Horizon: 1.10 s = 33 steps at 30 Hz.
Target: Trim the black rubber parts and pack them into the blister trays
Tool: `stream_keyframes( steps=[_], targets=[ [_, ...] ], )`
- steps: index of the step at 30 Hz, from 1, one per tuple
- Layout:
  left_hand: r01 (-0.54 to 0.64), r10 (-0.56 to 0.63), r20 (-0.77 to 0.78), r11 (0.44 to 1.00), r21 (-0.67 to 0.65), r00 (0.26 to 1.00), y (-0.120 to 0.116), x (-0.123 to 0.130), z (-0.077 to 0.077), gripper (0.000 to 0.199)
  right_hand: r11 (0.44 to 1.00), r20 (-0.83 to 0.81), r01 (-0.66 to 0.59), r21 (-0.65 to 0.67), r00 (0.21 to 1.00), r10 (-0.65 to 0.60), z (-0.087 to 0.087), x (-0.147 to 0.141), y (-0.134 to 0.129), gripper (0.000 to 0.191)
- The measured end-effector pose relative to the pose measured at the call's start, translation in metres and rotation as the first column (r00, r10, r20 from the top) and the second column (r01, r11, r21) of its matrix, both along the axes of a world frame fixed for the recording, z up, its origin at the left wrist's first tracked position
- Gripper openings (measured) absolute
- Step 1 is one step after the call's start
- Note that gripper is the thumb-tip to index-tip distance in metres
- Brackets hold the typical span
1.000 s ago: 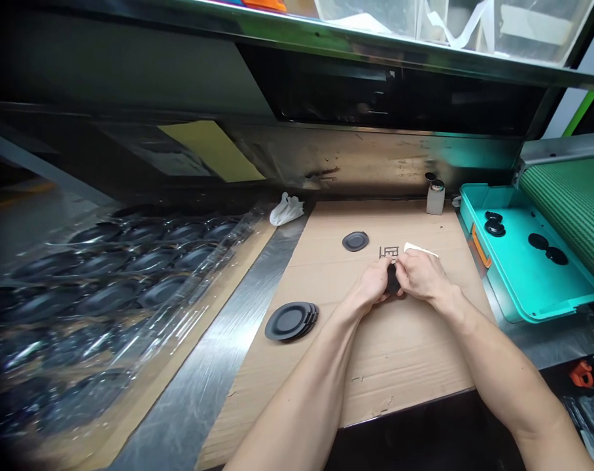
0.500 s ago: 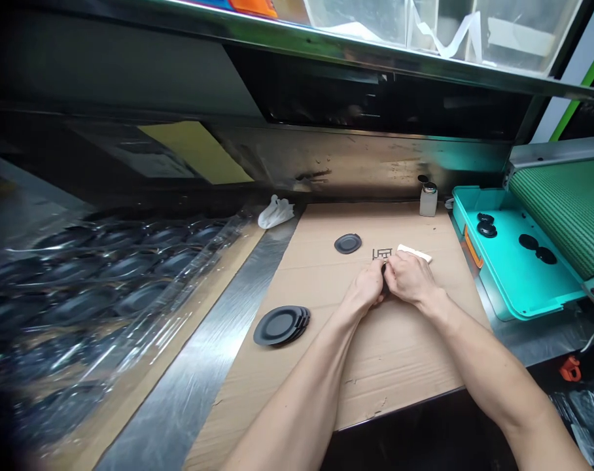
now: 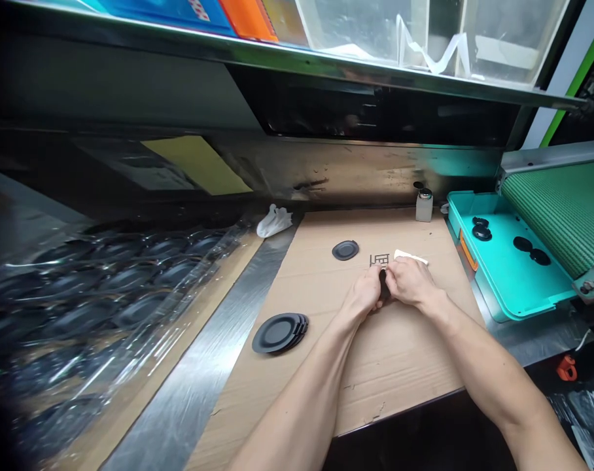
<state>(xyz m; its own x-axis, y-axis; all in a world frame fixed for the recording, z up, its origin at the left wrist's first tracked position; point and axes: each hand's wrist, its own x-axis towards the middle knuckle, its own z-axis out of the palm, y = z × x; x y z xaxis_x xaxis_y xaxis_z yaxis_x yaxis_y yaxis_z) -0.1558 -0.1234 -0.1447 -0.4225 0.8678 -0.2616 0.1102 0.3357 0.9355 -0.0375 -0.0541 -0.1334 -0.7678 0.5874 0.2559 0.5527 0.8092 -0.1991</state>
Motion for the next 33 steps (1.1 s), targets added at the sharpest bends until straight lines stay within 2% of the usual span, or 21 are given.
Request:
stream_keyframes(
  steps=[3, 7, 9, 11, 13, 15, 17, 20, 23, 25, 28, 30, 33],
  targets=[
    [-0.03, 0.028, 0.102, 0.999, 0.023, 0.994, 0.001, 0.001, -0.004, 0.053, 1.0, -0.039, 0.005, 0.007, 0.999, -0.004, 0.0, -0.001, -0.001, 0.025],
    [-0.03, 0.029, 0.185, 1.0, 0.0, 0.982, 0.003, -0.001, -0.005, 0.051, 0.998, -0.009, 0.052, -0.029, 0.999, -0.053, 0.003, -0.001, -0.001, 0.024],
    [-0.068, 0.058, 0.329, 0.998, 0.017, 0.942, 0.004, -0.006, -0.001, 0.051, 0.995, -0.019, 0.076, -0.07, 0.997, -0.078, 0.009, 0.004, -0.001, 0.024],
    [-0.122, 0.081, 0.552, 0.992, 0.037, 0.83, 0.005, -0.015, 0.006, 0.049, 0.988, -0.044, 0.096, -0.118, 0.994, -0.102, 0.017, 0.012, 0.0, 0.025],
    [-0.156, 0.088, 0.742, 0.988, 0.023, 0.664, 0.004, -0.026, 0.012, 0.046, 0.977, -0.039, 0.115, -0.18, 0.992, -0.124, 0.026, 0.022, 0.002, 0.037],
    [-0.164, 0.091, 0.84, 0.987, -0.002, 0.535, 0.003, -0.035, 0.015, 0.045, 0.966, -0.03, 0.14, -0.216, 0.988, -0.15, 0.03, 0.029, 0.006, 0.052],
    [-0.166, 0.091, 0.876, 0.986, -0.013, 0.473, 0.003, -0.04, 0.015, 0.044, 0.969, -0.074, 0.174, -0.176, 0.979, -0.189, 0.028, 0.03, 0.011, 0.055],
    [-0.172, 0.093, 0.885, 0.985, -0.015, 0.456, 0.004, -0.043, 0.012, 0.045, 0.972, -0.12, 0.222, -0.075, 0.966, -0.23, 0.012, 0.024, 0.016, 0.042],
    [-0.173, 0.094, 0.88, 0.985, -0.013, 0.466, 0.004, -0.042, 0.01, 0.049, 0.978, -0.02, 0.202, -0.058, 0.979, -0.203, -0.006, 0.015, 0.02, 0.044],
    [-0.186, 0.084, 0.873, 0.983, 0.008, 0.48, 0.005, -0.039, 0.008, 0.051, 0.978, -0.008, 0.198, -0.067, 0.98, -0.199, -0.013, 0.012, 0.023, 0.039],
    [-0.267, 0.058, 0.859, 0.959, 0.093, 0.508, 0.008, -0.031, 0.003, 0.048, 0.972, -0.174, 0.21, -0.101, 0.959, -0.225, -0.016, 0.007, 0.022, 0.039],
    [-0.314, 0.01, 0.864, 0.934, 0.172, 0.503, 0.012, -0.023, -0.001, 0.041, 0.972, -0.294, 0.195, -0.128, 0.929, -0.225, -0.015, 0.002, 0.012, 0.042],
    [-0.341, -0.038, 0.883, 0.914, 0.22, 0.467, 0.016, -0.015, -0.005, 0.036, 0.986, -0.3, 0.11, -0.126, 0.943, -0.144, -0.013, -0.01, -0.013, 0.035]
  ],
)
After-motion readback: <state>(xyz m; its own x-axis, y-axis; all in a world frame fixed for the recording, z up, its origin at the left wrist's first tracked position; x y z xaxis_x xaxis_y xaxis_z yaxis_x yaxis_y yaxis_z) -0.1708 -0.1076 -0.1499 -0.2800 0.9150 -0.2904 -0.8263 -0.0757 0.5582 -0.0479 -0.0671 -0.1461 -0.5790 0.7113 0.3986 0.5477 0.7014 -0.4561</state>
